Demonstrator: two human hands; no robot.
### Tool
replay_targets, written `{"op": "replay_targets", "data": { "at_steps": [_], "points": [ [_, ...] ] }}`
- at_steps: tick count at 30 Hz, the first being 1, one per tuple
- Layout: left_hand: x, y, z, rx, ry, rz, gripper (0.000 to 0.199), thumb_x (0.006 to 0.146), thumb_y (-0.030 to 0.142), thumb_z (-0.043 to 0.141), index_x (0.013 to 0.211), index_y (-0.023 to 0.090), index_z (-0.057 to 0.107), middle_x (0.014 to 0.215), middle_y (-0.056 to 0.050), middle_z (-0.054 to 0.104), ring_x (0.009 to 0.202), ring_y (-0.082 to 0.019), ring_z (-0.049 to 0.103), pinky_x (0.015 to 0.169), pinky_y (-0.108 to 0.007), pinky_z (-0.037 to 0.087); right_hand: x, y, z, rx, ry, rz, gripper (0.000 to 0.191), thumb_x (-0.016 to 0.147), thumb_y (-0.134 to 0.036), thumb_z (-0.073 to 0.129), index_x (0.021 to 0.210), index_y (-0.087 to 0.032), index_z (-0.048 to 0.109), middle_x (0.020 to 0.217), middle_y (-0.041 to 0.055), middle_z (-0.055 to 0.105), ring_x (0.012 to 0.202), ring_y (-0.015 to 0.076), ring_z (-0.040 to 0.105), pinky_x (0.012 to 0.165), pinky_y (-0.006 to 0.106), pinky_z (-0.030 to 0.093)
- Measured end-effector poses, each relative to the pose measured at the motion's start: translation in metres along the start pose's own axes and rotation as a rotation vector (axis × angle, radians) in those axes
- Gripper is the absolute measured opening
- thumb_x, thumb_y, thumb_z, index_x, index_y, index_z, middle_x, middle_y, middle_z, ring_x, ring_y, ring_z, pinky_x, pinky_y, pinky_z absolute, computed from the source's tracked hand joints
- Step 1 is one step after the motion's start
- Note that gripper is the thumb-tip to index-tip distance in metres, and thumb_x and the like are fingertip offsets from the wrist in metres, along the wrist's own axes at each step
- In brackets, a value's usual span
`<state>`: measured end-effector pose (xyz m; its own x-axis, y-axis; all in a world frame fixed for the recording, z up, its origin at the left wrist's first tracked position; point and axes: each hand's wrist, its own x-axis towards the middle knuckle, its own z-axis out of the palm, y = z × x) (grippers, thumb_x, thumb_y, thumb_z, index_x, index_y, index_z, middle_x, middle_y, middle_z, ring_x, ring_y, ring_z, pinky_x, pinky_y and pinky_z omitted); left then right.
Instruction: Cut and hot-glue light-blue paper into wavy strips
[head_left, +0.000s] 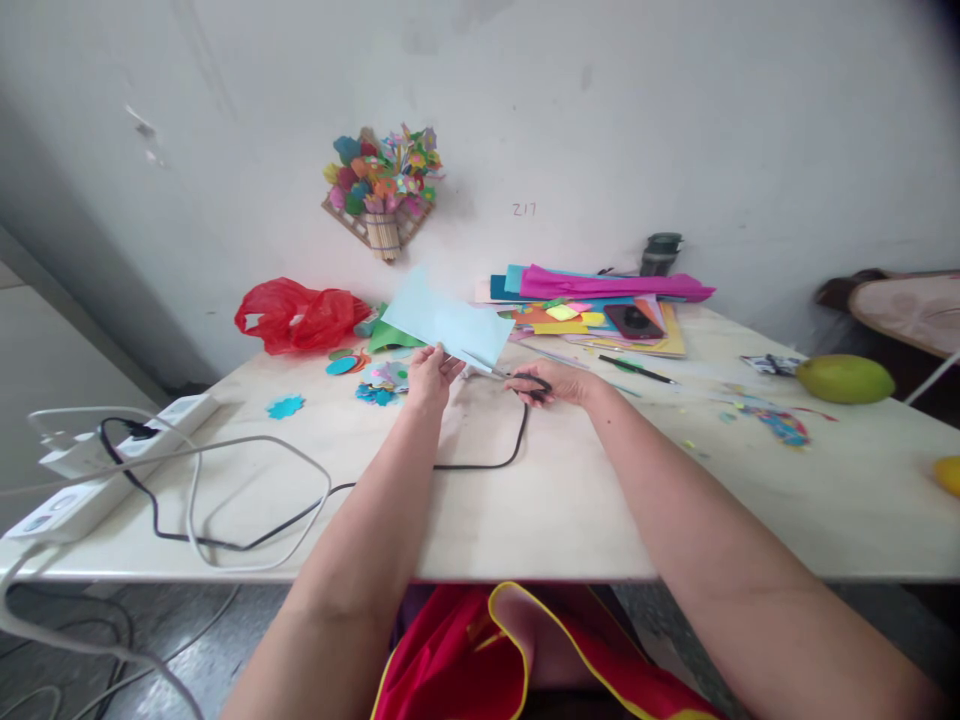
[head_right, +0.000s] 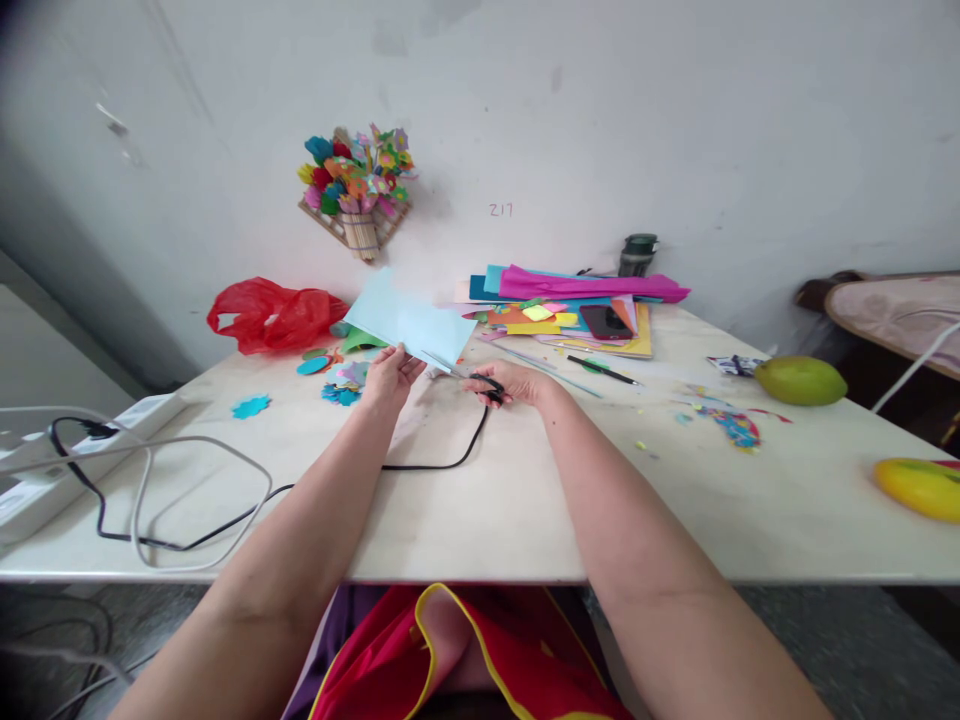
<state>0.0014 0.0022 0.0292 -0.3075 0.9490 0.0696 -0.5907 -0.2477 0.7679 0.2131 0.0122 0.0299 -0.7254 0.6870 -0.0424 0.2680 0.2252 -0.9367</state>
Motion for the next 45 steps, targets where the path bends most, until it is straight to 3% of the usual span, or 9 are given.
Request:
{"op": "replay_targets", "data": {
  "at_steps": [10,28,38,45],
  "points": [
    [-0.0028,0.0022,0.0014,0.012,0.004,0.0,0.027,0.068,0.021,0.067,0.069,0.019,0.04,0.057,0.005,0.056,0.053,-0.011,0.06,0.063,-0.028,0.051,-0.0012,-0.003,0.0029,0.04,0.01,0.025,0.026,0.075,-0.037,0.054,0.084,-0.013,0.055,0.052,-0.0033,0.051,0.039,0.0055,0.043,0.031,0.018,0.018],
    [0.0006,0.0006,-0.0013,0.015,0.013,0.005,0.024,0.07,0.019,0.065,0.068,0.019,0.041,0.058,0.003,0.058,0.052,-0.011,0.059,0.061,-0.028,0.051,-0.0023,-0.0082,0.0051,-0.007,0.034,0.063,0.034,0.07,-0.043,0.06,0.084,-0.012,0.057,0.05,-0.0049,0.05,0.038,0.005,0.039,0.038,0.02,0.021],
    [0.0,0.0,-0.0044,0.052,0.039,0.069,0.023,0.065,0.02,0.069,0.065,0.018,0.046,0.06,0.005,0.055,0.061,-0.009,0.058,0.075,-0.029,0.048,-0.0015,-0.0055,0.0044,-0.073,0.036,0.044,0.036,0.072,-0.047,0.059,0.083,-0.013,0.057,0.052,-0.0047,0.051,0.038,0.0048,0.04,0.037,0.02,0.02],
    [0.0019,-0.0031,-0.0035,0.041,-0.013,0.023,0.024,0.066,0.021,0.067,0.068,0.018,0.044,0.06,0.004,0.057,0.059,-0.011,0.059,0.069,-0.03,0.05,-0.0016,-0.0063,0.0051,-0.037,0.039,0.047,0.03,0.075,-0.042,0.059,0.083,-0.013,0.057,0.053,-0.0034,0.052,0.038,0.0048,0.041,0.033,0.019,0.019]
  ]
}}
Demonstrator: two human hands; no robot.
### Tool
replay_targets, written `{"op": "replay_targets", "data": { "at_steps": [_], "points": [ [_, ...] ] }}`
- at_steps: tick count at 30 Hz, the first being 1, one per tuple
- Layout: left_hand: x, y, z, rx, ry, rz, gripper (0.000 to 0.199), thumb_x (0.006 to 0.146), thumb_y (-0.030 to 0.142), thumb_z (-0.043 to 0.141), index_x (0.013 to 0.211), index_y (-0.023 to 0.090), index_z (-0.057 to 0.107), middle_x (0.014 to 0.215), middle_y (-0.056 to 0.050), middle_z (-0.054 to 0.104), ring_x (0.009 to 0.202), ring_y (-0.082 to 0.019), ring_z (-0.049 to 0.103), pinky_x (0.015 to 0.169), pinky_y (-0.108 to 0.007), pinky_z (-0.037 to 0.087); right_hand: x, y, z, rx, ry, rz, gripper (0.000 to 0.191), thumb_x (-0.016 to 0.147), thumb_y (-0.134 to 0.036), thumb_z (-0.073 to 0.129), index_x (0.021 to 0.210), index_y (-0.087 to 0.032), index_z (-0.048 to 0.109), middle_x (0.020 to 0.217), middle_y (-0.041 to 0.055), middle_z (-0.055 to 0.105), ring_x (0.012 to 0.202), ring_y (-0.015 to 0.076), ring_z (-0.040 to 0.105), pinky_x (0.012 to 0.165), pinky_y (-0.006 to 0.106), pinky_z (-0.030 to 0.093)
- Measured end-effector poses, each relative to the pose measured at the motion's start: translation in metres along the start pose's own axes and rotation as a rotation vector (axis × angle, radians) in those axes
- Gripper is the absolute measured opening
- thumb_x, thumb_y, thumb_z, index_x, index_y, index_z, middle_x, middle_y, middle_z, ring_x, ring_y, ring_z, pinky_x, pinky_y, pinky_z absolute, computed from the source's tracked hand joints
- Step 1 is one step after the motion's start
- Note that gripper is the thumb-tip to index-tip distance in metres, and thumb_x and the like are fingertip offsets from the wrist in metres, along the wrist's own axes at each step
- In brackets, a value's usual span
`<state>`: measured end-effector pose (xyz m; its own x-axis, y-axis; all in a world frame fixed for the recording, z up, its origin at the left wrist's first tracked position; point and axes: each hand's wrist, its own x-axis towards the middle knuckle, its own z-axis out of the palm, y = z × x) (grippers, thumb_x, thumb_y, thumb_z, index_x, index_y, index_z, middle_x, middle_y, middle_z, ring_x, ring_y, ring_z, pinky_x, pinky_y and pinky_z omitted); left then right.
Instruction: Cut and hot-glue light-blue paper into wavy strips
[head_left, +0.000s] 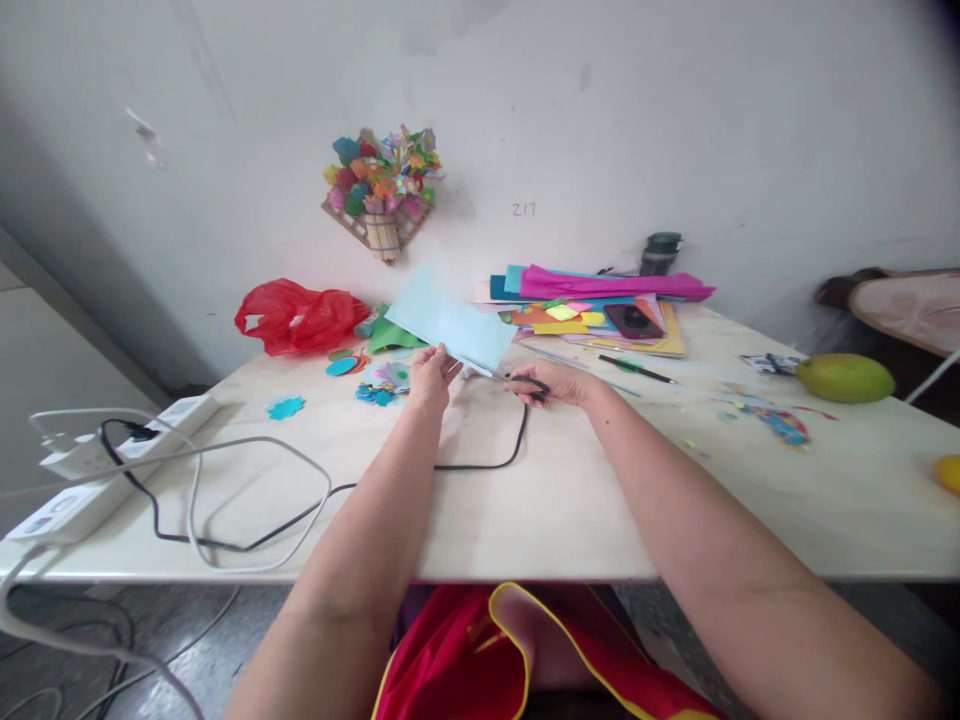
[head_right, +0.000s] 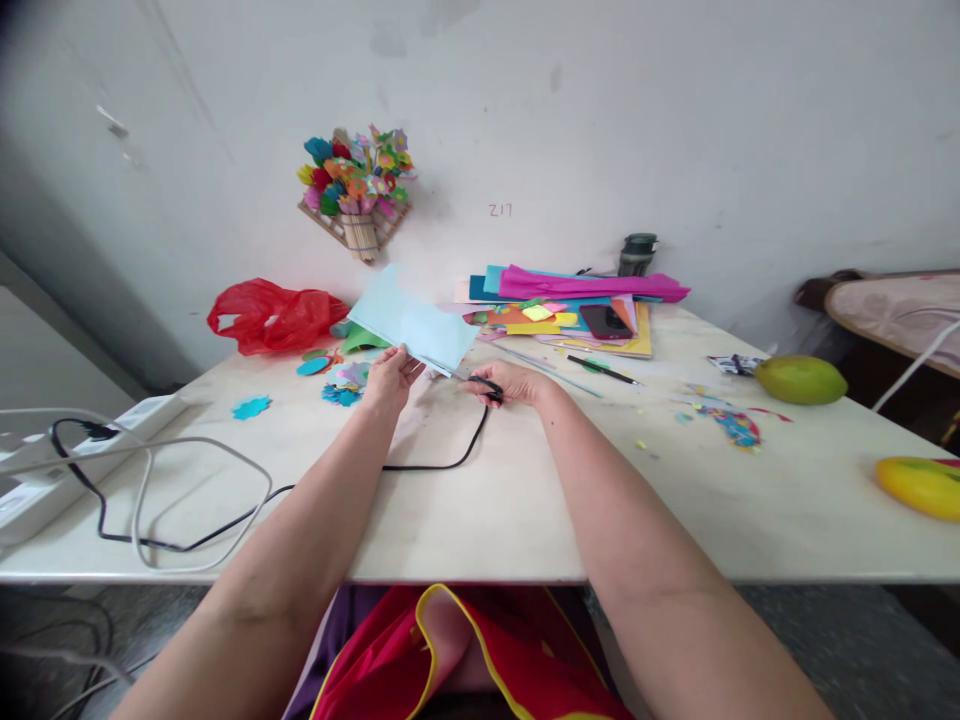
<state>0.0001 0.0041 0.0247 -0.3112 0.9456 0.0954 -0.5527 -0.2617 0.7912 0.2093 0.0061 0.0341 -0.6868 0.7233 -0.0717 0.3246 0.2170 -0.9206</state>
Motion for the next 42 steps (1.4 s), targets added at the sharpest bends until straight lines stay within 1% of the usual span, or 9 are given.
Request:
{"op": "replay_targets", "data": {
  "at_steps": [4,8,14,20,25,30,36,42],
  "points": [
    [-0.0011,-0.0007,0.0014,0.01,-0.002,-0.01,0.026,0.066,0.022,0.068,0.068,0.019,0.042,0.06,0.004,0.056,0.057,-0.011,0.059,0.069,-0.03,0.05,0.0003,0.0,0.0006,0.016,0.011,0.007,0.025,0.075,-0.038,0.059,0.077,-0.014,0.055,0.052,-0.0028,0.053,0.038,0.0045,0.042,0.032,0.018,0.021],
    [-0.0025,-0.0002,0.002,0.013,-0.008,-0.016,0.026,0.067,0.022,0.068,0.068,0.019,0.042,0.061,0.004,0.057,0.057,-0.012,0.06,0.068,-0.031,0.05,0.0011,0.0009,0.0011,0.016,0.017,0.003,0.025,0.075,-0.039,0.059,0.073,-0.014,0.054,0.052,-0.0029,0.052,0.038,0.0044,0.041,0.033,0.018,0.021],
    [-0.0014,-0.0001,0.0014,0.003,-0.007,-0.018,0.023,0.069,0.02,0.066,0.068,0.018,0.043,0.06,0.003,0.058,0.057,-0.011,0.06,0.067,-0.029,0.051,0.0014,0.0005,0.0025,0.002,0.021,-0.03,0.028,0.073,-0.04,0.06,0.07,-0.013,0.052,0.049,-0.0043,0.049,0.038,0.0041,0.037,0.036,0.019,0.024],
    [0.0004,-0.0008,-0.0008,-0.011,-0.008,-0.01,0.024,0.068,0.02,0.067,0.068,0.018,0.043,0.06,0.003,0.058,0.059,-0.011,0.061,0.068,-0.03,0.05,-0.0004,-0.0011,0.0022,-0.027,0.018,-0.069,0.03,0.073,-0.043,0.059,0.072,-0.013,0.053,0.051,-0.0045,0.048,0.039,0.0041,0.037,0.038,0.019,0.024],
    [-0.0005,-0.0011,-0.0002,-0.015,-0.019,-0.01,0.026,0.067,0.021,0.068,0.067,0.018,0.042,0.06,0.003,0.058,0.058,-0.011,0.061,0.069,-0.03,0.05,0.0,-0.001,0.0018,-0.014,0.032,-0.042,0.029,0.073,-0.041,0.06,0.078,-0.012,0.056,0.051,-0.0047,0.049,0.038,0.0043,0.037,0.038,0.02,0.024],
    [-0.0008,0.0015,-0.0008,-0.031,-0.01,-0.007,0.028,0.066,0.023,0.069,0.068,0.019,0.042,0.059,0.004,0.057,0.059,-0.012,0.061,0.07,-0.03,0.051,0.0012,0.0024,-0.0016,0.012,0.013,-0.022,0.032,0.072,-0.041,0.061,0.084,-0.012,0.057,0.051,-0.0045,0.051,0.038,0.0045,0.039,0.038,0.019,0.024],
    [-0.0006,0.0076,-0.0032,-0.038,0.02,0.002,0.026,0.066,0.022,0.068,0.069,0.018,0.043,0.059,0.004,0.057,0.06,-0.013,0.062,0.07,-0.031,0.05,-0.0007,0.0034,-0.0058,0.112,-0.022,-0.007,0.029,0.069,-0.038,0.062,0.082,-0.013,0.058,0.049,-0.0045,0.051,0.038,0.0053,0.041,0.038,0.019,0.026],
    [-0.0022,0.0038,0.0001,-0.02,0.028,-0.014,0.026,0.067,0.021,0.067,0.066,0.018,0.041,0.055,0.005,0.054,0.057,-0.013,0.061,0.07,-0.033,0.051,-0.001,0.0055,-0.0071,0.094,-0.009,-0.002,0.03,0.07,-0.04,0.062,0.082,-0.013,0.057,0.052,-0.0037,0.053,0.039,0.0049,0.043,0.036,0.019,0.025]
  ]
}}
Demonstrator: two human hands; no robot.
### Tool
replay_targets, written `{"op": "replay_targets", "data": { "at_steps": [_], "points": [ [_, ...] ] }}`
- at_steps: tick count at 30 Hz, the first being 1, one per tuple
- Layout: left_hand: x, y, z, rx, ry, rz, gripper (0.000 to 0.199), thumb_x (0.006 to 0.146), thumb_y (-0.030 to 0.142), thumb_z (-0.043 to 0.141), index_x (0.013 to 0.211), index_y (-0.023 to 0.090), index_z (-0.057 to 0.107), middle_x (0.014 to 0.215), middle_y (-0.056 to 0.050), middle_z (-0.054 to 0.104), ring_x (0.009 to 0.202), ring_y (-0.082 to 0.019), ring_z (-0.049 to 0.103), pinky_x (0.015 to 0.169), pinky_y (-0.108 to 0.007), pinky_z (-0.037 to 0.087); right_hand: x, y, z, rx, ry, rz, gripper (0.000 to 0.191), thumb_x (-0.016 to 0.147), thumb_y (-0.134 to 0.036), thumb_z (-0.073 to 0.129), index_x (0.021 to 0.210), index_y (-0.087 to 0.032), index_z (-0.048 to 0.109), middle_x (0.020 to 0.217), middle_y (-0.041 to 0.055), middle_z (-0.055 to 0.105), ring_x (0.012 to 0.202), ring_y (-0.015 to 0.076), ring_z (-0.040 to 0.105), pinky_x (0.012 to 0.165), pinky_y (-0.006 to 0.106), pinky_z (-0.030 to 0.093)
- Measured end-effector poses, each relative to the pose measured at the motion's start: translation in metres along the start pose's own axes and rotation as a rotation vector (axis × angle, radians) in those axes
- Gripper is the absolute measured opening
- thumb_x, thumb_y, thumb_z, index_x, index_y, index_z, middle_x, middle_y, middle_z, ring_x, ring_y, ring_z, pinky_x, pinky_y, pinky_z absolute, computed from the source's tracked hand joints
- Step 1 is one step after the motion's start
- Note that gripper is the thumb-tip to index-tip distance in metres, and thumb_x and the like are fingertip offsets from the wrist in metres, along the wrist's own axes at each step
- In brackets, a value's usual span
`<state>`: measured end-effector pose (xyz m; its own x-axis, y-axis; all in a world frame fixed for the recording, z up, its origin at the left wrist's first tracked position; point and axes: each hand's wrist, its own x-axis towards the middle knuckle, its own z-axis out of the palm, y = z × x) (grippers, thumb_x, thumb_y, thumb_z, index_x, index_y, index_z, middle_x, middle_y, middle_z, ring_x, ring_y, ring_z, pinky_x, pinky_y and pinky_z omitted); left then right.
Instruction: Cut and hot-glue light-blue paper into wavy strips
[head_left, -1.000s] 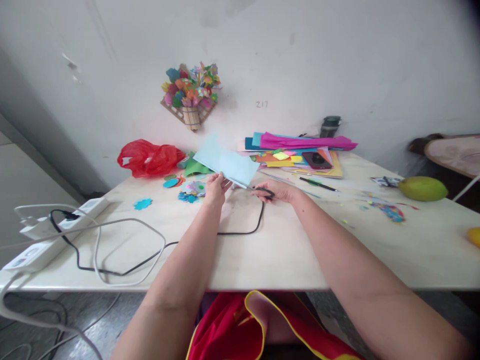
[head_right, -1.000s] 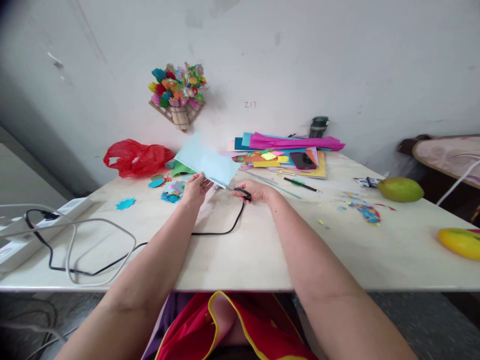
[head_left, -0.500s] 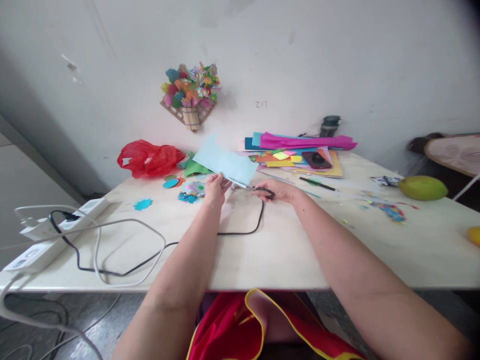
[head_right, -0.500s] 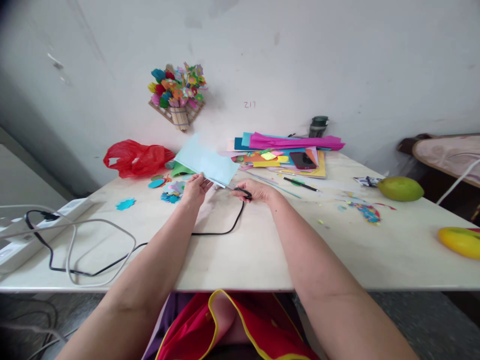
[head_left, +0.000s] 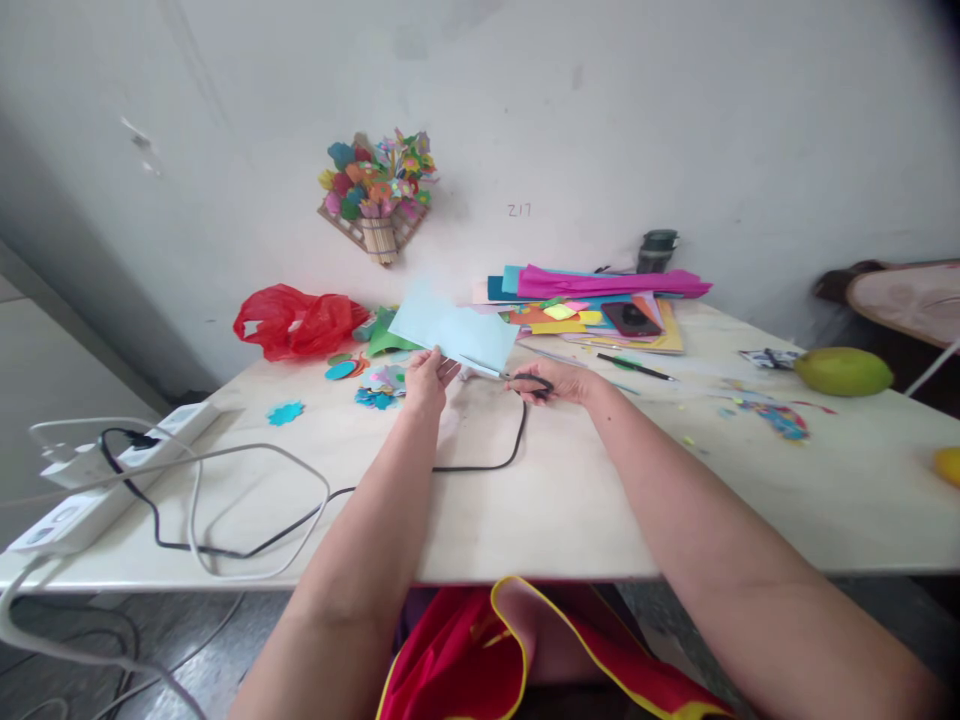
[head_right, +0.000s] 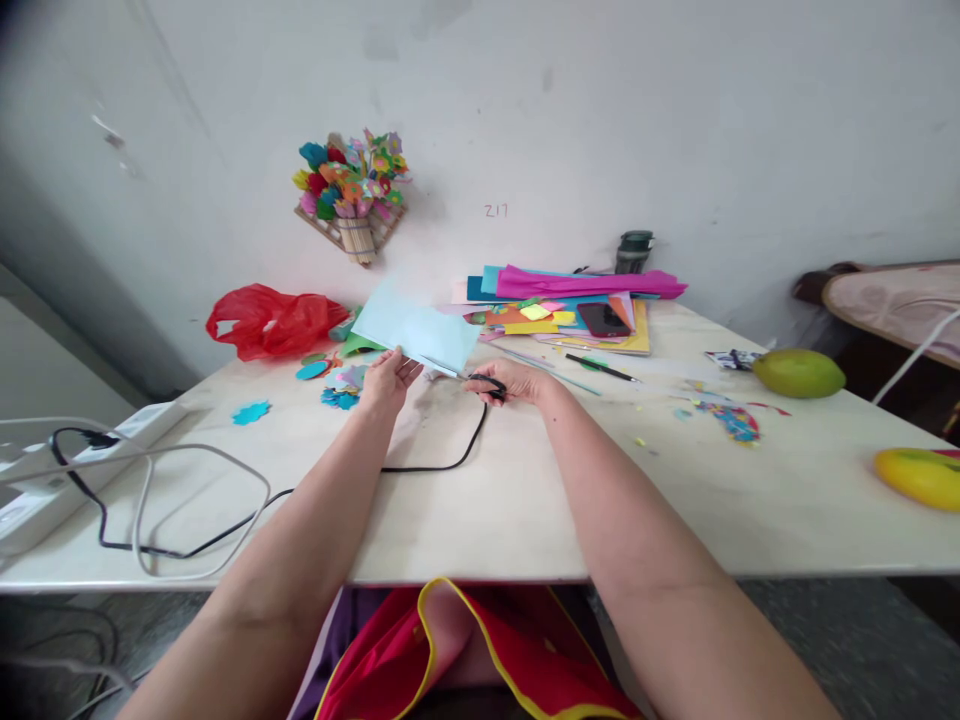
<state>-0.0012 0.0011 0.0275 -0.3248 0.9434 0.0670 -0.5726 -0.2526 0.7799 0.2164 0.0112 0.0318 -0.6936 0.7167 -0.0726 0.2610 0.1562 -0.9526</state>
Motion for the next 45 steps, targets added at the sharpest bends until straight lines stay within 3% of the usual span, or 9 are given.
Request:
{"op": "replay_targets", "data": {
  "at_steps": [16,30,45],
  "points": [
    [-0.0013,-0.0028,0.0001,0.012,-0.062,0.001,0.024,0.068,0.02,0.066,0.066,0.018,0.042,0.057,0.003,0.057,0.058,-0.013,0.062,0.064,-0.03,0.051,0.0011,-0.0004,0.0008,-0.003,-0.015,-0.028,0.027,0.071,-0.036,0.062,0.079,-0.011,0.058,0.048,-0.0039,0.052,0.037,0.0046,0.041,0.034,0.018,0.024],
    [-0.0012,-0.0014,0.0014,0.018,-0.023,-0.015,0.026,0.067,0.021,0.067,0.064,0.018,0.041,0.055,0.005,0.054,0.056,-0.012,0.06,0.07,-0.033,0.051,0.0042,0.0041,-0.0011,-0.035,0.008,-0.038,0.029,0.071,-0.036,0.064,0.082,-0.01,0.059,0.05,-0.0039,0.052,0.037,0.0041,0.04,0.036,0.018,0.026],
    [0.0011,0.0002,-0.0005,0.017,-0.007,-0.022,0.024,0.068,0.024,0.068,0.066,0.018,0.045,0.061,0.002,0.059,0.06,-0.014,0.063,0.07,-0.033,0.051,0.0026,0.0037,-0.0035,-0.031,-0.008,0.001,0.03,0.071,-0.04,0.065,0.074,-0.012,0.058,0.05,-0.0038,0.052,0.036,0.0035,0.04,0.036,0.018,0.027]
  ]
}}
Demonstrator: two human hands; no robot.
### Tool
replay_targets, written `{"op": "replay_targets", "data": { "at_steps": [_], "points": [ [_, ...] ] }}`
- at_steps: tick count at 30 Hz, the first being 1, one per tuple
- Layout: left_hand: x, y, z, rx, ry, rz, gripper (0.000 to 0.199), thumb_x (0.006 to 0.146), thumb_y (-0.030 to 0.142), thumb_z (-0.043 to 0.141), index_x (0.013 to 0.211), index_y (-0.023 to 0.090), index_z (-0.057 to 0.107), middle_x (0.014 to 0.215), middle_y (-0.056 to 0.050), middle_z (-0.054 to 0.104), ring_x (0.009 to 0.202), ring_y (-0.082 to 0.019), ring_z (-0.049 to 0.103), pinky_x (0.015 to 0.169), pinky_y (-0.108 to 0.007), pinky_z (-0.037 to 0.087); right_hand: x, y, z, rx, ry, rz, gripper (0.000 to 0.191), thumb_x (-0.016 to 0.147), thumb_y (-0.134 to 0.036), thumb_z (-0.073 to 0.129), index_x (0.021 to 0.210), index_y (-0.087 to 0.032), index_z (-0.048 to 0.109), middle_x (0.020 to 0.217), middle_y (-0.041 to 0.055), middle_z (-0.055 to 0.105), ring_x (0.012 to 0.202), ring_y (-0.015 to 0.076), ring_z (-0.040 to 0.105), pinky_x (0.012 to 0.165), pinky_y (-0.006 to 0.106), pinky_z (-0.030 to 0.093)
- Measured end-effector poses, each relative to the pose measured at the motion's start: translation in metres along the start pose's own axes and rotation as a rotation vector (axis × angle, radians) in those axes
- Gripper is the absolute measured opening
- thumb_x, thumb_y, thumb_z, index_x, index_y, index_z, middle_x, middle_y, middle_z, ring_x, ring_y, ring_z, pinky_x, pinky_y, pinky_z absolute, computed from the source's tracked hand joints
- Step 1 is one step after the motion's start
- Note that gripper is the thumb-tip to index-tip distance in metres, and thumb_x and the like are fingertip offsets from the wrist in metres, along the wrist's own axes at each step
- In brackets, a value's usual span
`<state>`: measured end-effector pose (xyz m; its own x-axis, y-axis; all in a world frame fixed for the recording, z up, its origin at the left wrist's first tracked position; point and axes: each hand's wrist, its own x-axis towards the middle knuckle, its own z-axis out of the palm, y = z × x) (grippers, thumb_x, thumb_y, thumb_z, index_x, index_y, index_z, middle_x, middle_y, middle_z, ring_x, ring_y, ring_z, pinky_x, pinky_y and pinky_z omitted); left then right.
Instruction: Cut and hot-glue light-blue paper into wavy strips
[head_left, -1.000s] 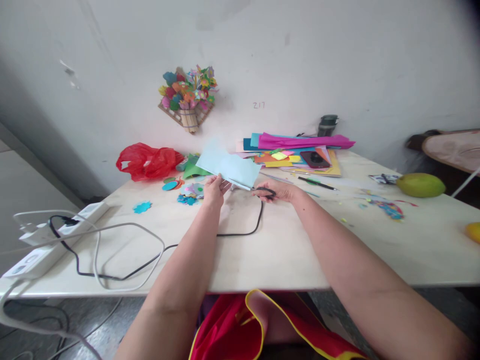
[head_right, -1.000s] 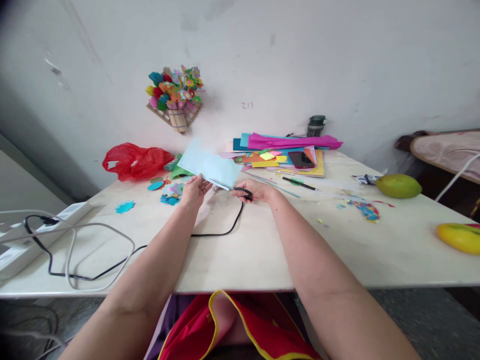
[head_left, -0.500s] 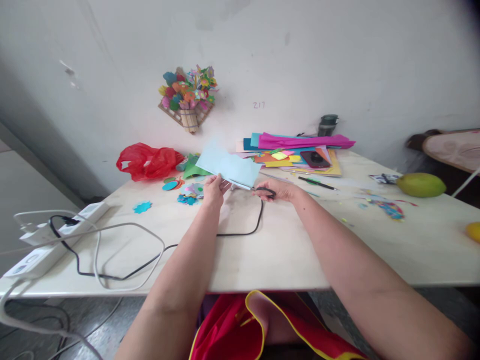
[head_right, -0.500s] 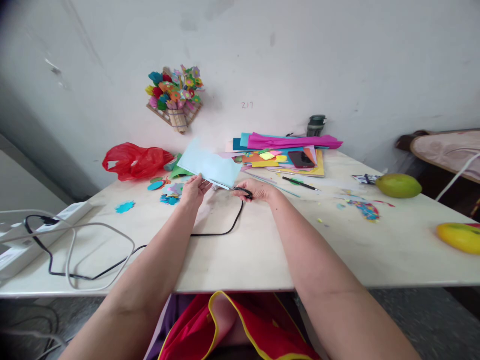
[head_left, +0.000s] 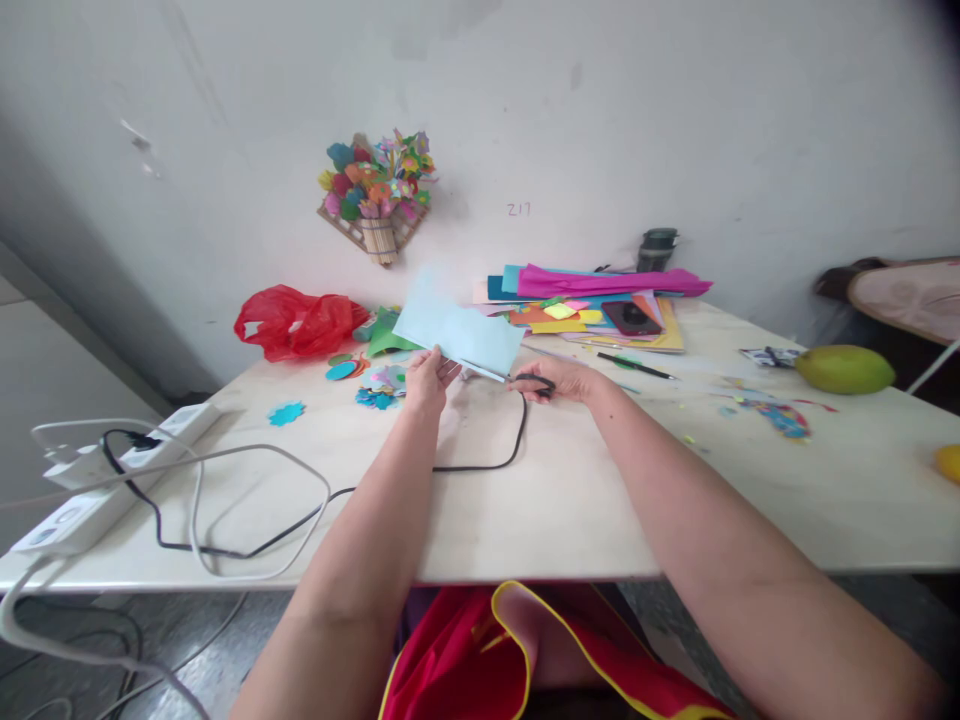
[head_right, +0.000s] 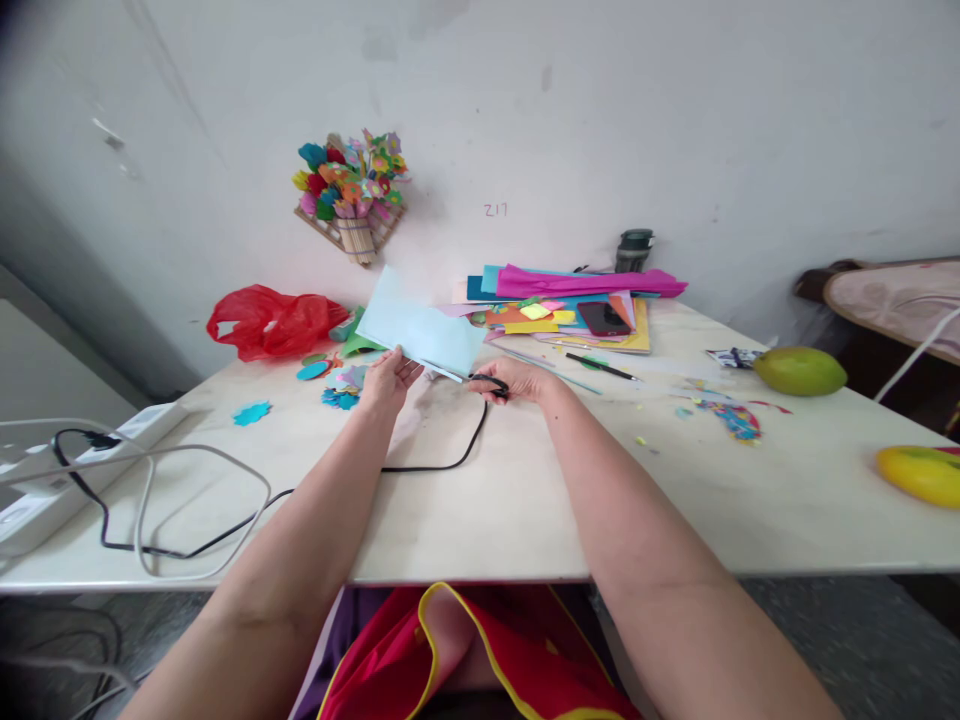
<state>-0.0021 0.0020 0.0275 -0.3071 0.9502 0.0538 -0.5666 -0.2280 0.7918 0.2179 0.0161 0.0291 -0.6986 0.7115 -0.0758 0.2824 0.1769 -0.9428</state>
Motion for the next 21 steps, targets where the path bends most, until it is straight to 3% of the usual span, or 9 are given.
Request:
{"op": "replay_targets", "data": {
  "at_steps": [10,21],
  "points": [
    [0.0002,-0.0042,0.0008,0.015,-0.033,-0.025,0.017,0.07,0.021,0.065,0.068,0.017,0.048,0.061,0.0,0.062,0.059,-0.014,0.063,0.062,-0.029,0.052,-0.0019,-0.0041,0.0033,0.003,0.034,0.004,0.032,0.069,-0.04,0.067,0.078,-0.01,0.059,0.049,-0.0029,0.054,0.037,0.0043,0.043,0.035,0.019,0.027],
    [-0.0003,-0.0037,0.0007,0.017,-0.046,-0.029,0.017,0.069,0.021,0.065,0.068,0.017,0.048,0.064,-0.001,0.063,0.06,-0.015,0.064,0.063,-0.03,0.051,-0.0033,-0.0057,0.004,-0.017,0.048,-0.015,0.028,0.069,-0.038,0.065,0.072,-0.012,0.057,0.049,-0.0036,0.052,0.037,0.004,0.041,0.035,0.019,0.026]
  ]
}}
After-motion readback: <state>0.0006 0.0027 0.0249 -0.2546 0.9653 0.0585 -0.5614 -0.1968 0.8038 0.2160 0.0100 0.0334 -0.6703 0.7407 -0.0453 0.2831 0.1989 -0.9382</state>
